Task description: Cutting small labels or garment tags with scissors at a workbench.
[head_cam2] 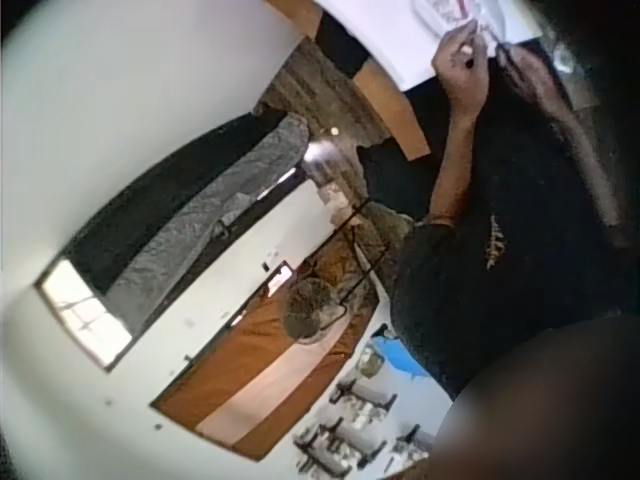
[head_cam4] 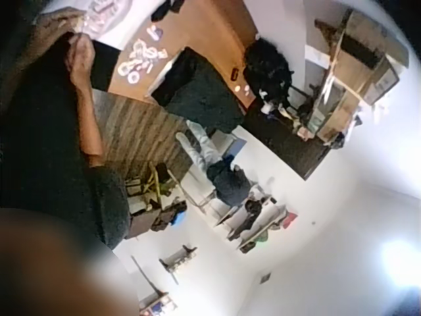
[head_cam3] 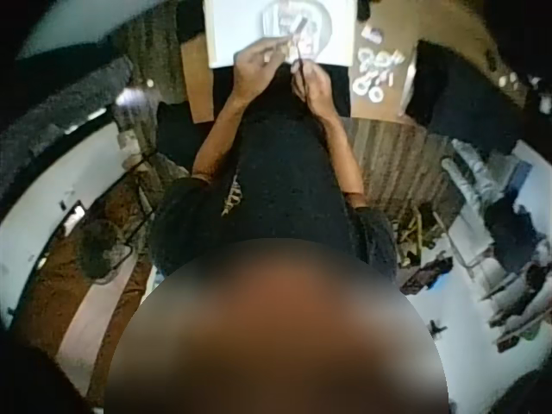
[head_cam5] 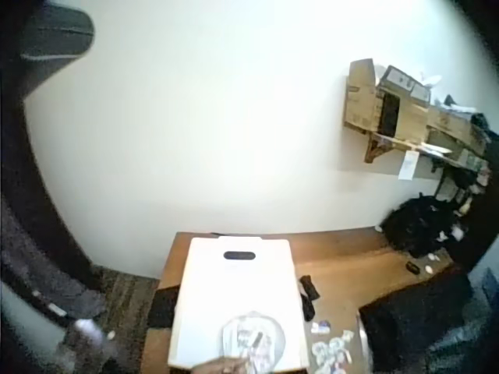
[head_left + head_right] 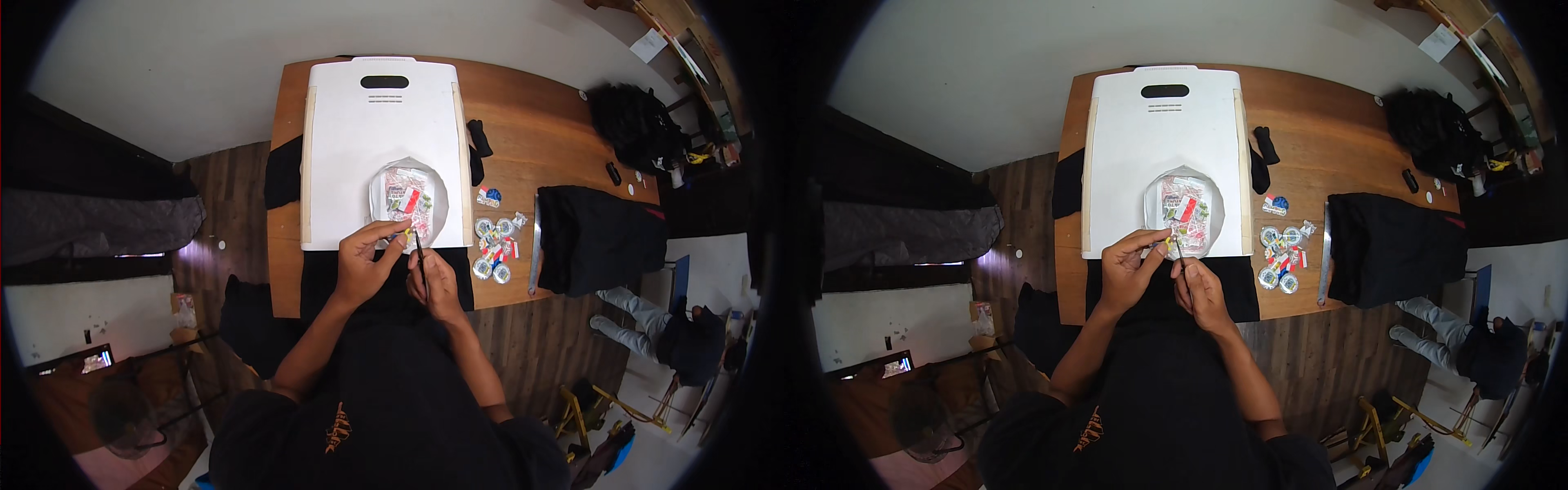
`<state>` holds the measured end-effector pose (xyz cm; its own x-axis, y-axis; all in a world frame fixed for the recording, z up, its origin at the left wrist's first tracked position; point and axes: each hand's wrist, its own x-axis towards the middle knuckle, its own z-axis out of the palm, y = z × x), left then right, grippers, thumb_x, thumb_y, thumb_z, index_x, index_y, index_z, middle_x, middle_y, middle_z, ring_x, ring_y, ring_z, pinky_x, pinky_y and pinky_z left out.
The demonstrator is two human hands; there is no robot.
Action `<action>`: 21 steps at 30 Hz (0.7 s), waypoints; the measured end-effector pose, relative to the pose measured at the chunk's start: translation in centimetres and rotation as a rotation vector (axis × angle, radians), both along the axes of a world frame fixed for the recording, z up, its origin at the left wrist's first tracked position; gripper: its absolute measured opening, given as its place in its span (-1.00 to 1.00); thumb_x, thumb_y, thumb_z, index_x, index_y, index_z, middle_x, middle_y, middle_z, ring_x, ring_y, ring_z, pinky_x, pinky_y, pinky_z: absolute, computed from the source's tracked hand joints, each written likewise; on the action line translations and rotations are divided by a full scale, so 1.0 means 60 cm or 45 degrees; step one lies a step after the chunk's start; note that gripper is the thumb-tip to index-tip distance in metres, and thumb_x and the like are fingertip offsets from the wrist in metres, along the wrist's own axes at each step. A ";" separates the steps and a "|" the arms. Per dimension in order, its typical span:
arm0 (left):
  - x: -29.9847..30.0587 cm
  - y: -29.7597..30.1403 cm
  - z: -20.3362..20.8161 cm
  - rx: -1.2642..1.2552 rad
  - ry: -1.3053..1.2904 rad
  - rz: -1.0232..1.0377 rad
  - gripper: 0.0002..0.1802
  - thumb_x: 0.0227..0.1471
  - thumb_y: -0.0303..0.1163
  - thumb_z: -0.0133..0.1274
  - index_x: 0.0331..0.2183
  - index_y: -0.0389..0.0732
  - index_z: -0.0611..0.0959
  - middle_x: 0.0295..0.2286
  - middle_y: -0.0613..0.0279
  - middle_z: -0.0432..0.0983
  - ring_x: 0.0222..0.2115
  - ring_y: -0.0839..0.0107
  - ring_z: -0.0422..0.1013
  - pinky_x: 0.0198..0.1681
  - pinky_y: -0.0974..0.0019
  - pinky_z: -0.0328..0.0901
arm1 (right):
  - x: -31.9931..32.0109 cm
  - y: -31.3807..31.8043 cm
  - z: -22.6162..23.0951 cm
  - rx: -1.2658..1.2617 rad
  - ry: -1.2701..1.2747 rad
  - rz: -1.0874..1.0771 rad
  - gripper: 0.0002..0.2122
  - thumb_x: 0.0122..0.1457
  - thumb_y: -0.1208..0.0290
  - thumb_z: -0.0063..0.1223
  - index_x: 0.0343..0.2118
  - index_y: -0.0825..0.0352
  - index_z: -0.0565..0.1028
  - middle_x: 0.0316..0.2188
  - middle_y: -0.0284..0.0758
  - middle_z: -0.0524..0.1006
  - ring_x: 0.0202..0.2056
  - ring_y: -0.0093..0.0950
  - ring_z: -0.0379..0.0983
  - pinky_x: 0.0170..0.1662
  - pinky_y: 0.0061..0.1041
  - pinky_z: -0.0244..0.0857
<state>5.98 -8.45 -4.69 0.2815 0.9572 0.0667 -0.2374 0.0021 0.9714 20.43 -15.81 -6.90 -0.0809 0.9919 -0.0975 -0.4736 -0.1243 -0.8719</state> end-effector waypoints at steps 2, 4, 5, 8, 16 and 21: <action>0.001 0.000 0.001 -0.002 -0.001 0.002 -0.72 0.11 -0.68 0.10 -0.10 -0.43 0.65 -0.17 0.00 0.59 -0.14 0.41 0.50 -0.02 0.40 0.37 | 0.000 0.000 0.000 0.002 0.004 0.000 -0.65 0.47 0.13 -0.36 -0.23 0.35 0.35 -0.77 -0.53 0.13 -0.77 -0.73 -0.04 -0.67 -0.69 -0.10; 0.001 0.000 0.002 -0.004 -0.003 0.004 -0.72 0.10 -0.68 0.10 -0.10 -0.43 0.65 -0.17 0.00 0.58 -0.13 0.40 0.49 -0.02 0.40 0.37 | -0.001 0.000 0.000 -0.003 0.012 -0.011 -0.65 0.47 0.14 -0.37 -0.23 0.36 0.35 -0.77 -0.53 0.12 -0.77 -0.73 -0.04 -0.67 -0.69 -0.10; 0.002 0.001 0.003 0.035 0.011 0.014 -0.72 0.10 -0.68 0.10 -0.11 -0.43 0.65 -0.16 0.00 0.58 -0.12 0.39 0.49 -0.02 0.40 0.37 | -0.001 0.001 0.000 -0.003 0.012 -0.012 -0.65 0.47 0.14 -0.37 -0.23 0.36 0.35 -0.77 -0.53 0.12 -0.77 -0.73 -0.04 -0.67 -0.69 -0.10; 0.004 0.005 0.006 0.089 0.007 0.025 -0.72 0.10 -0.69 0.11 -0.11 -0.42 0.66 -0.16 -0.01 0.57 -0.11 0.38 0.49 -0.01 0.40 0.37 | -0.001 0.003 -0.002 0.037 0.004 -0.024 -0.65 0.47 0.14 -0.37 -0.23 0.35 0.35 -0.77 -0.53 0.13 -0.77 -0.73 -0.04 -0.67 -0.69 -0.10; 0.003 0.006 0.006 0.104 -0.002 0.028 -0.72 0.09 -0.70 0.11 -0.11 -0.43 0.65 -0.15 -0.02 0.57 -0.10 0.37 0.49 0.01 0.39 0.37 | -0.001 0.002 -0.003 0.006 0.021 -0.011 -0.65 0.47 0.14 -0.36 -0.23 0.35 0.35 -0.77 -0.53 0.13 -0.77 -0.73 -0.05 -0.68 -0.70 -0.10; 0.004 0.005 0.007 0.092 0.008 0.019 -0.71 0.09 -0.69 0.11 -0.10 -0.43 0.65 -0.14 -0.02 0.56 -0.09 0.36 0.49 0.01 0.39 0.37 | 0.001 0.001 -0.004 0.007 0.017 -0.012 -0.65 0.46 0.13 -0.36 -0.23 0.35 0.35 -0.77 -0.53 0.13 -0.77 -0.73 -0.05 -0.68 -0.70 -0.10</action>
<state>6.20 -8.17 -4.26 0.2678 0.9541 0.1344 -0.2305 -0.0720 0.9704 20.48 -15.72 -7.15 -0.0728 0.9932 -0.0907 -0.4862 -0.1147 -0.8663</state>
